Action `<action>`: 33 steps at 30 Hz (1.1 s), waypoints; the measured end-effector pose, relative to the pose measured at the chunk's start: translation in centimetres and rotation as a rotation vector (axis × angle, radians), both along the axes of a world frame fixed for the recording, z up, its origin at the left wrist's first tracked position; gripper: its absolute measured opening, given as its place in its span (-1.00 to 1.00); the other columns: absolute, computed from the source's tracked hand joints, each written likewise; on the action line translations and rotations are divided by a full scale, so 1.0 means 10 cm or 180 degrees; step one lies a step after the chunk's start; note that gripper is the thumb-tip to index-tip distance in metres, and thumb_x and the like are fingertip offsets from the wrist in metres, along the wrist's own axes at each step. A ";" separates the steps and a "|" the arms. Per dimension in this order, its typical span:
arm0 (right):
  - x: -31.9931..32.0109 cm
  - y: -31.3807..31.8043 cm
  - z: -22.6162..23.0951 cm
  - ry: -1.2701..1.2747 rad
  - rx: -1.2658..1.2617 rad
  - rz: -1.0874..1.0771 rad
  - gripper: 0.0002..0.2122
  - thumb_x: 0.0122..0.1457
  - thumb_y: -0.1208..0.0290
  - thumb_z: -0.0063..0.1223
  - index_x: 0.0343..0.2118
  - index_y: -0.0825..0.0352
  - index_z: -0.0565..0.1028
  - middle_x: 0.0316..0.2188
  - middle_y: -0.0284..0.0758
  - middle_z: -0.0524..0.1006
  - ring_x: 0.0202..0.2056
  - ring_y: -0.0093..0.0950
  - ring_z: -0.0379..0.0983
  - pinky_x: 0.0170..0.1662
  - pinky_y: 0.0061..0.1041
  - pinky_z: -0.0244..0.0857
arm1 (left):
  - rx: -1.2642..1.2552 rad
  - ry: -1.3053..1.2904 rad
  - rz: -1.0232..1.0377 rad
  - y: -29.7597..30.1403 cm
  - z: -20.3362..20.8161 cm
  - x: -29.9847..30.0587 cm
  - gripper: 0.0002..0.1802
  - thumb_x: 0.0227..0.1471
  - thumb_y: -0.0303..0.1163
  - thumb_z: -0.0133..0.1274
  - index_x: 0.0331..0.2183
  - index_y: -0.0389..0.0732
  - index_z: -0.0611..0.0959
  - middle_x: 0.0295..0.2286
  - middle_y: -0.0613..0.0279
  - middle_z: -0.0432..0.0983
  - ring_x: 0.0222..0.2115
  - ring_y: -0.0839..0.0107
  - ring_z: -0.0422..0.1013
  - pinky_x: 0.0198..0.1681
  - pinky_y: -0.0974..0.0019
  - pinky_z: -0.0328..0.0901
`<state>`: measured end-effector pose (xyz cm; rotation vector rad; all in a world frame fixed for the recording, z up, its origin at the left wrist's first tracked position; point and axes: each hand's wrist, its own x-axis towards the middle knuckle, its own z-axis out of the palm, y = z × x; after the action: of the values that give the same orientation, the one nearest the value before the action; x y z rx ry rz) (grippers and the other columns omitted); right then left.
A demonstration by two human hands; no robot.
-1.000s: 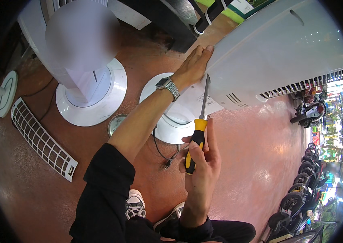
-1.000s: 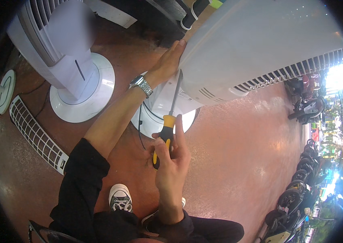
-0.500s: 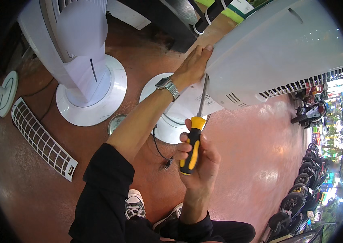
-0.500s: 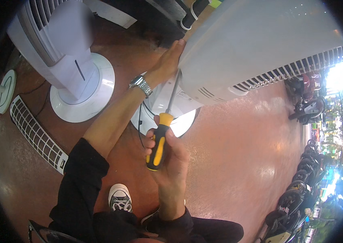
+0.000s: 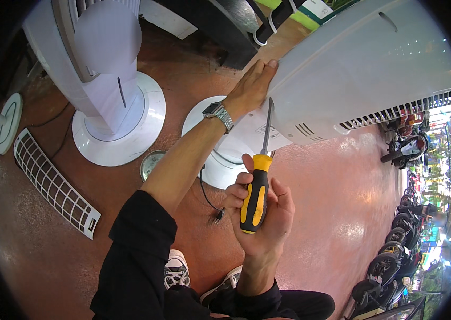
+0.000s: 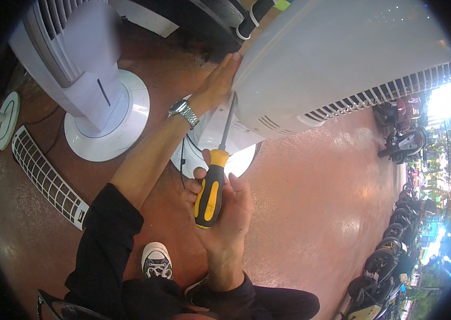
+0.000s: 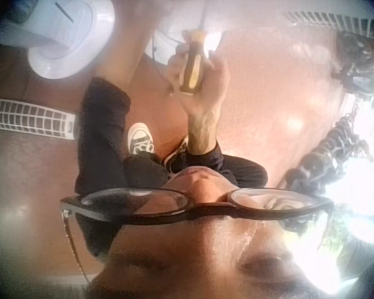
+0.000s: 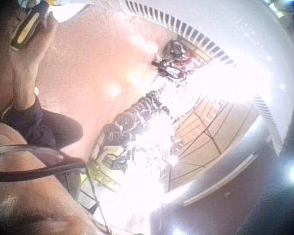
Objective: The person uses a screwdriver to remove screws from the base and body of a white tower fan. They work on multiple screw locations around the fan's lower housing while seated on the floor.
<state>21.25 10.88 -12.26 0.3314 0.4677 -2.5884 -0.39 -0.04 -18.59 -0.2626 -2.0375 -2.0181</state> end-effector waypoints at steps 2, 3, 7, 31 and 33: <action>-0.01 -0.01 -0.03 -0.0030 0.0088 -0.0075 -0.55 0.26 0.34 -0.01 0.16 0.35 0.22 -0.24 -0.23 0.44 -0.26 -0.50 0.39 -0.20 -0.51 0.36 | 0.0020 0.0131 0.0057 0.00 -0.03 -0.02 -0.30 0.30 0.17 -0.47 -0.16 -0.36 0.39 -0.17 -0.32 0.36 -0.07 -0.14 0.30 0.07 0.06 0.14; -0.01 0.00 -0.06 -0.0045 0.0138 -0.0123 -0.56 0.26 0.34 -0.01 0.16 0.35 0.23 -0.24 -0.23 0.44 -0.27 -0.50 0.40 -0.20 -0.51 0.39 | 0.0022 0.0128 0.0046 0.01 -0.03 -0.01 -0.30 0.30 0.17 -0.47 -0.16 -0.35 0.39 -0.17 -0.31 0.35 -0.09 -0.15 0.30 0.06 0.06 0.14; -0.03 0.10 -0.18 0.0126 0.0380 -0.0183 -0.58 0.25 0.34 0.03 0.10 0.39 0.27 -0.22 -0.18 0.45 -0.27 -0.47 0.45 -0.21 -0.51 0.44 | 0.0000 0.0226 0.0066 0.01 -0.04 -0.03 -0.30 0.29 0.18 -0.46 -0.15 -0.33 0.39 -0.16 -0.29 0.33 -0.11 -0.15 0.30 0.05 0.05 0.15; -0.11 0.19 -0.27 0.0326 0.0797 -0.0317 -0.71 0.29 0.35 -0.02 -0.01 0.36 0.29 -0.12 -0.15 0.47 -0.29 -0.48 0.50 -0.37 -0.63 0.53 | -0.0267 0.1232 0.0034 -0.06 -0.32 0.11 -0.23 0.23 -0.03 -0.11 0.21 -0.46 0.19 0.10 -0.43 0.24 0.11 -0.16 0.27 0.18 0.09 0.15; -0.10 0.15 -0.24 0.0136 0.1055 -0.0403 -0.67 0.29 0.31 0.01 0.01 0.36 0.29 -0.09 -0.16 0.47 -0.30 -0.48 0.49 -0.37 -0.63 0.53 | -0.0448 0.1167 0.0125 -0.04 -0.34 0.11 -0.23 0.24 -0.02 -0.15 0.22 -0.45 0.16 0.11 -0.42 0.23 0.13 -0.18 0.24 0.19 0.07 0.13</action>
<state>20.21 12.41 -14.69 0.4296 0.9222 -2.6399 0.69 -0.46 -22.03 -0.5696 -1.9321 -1.6586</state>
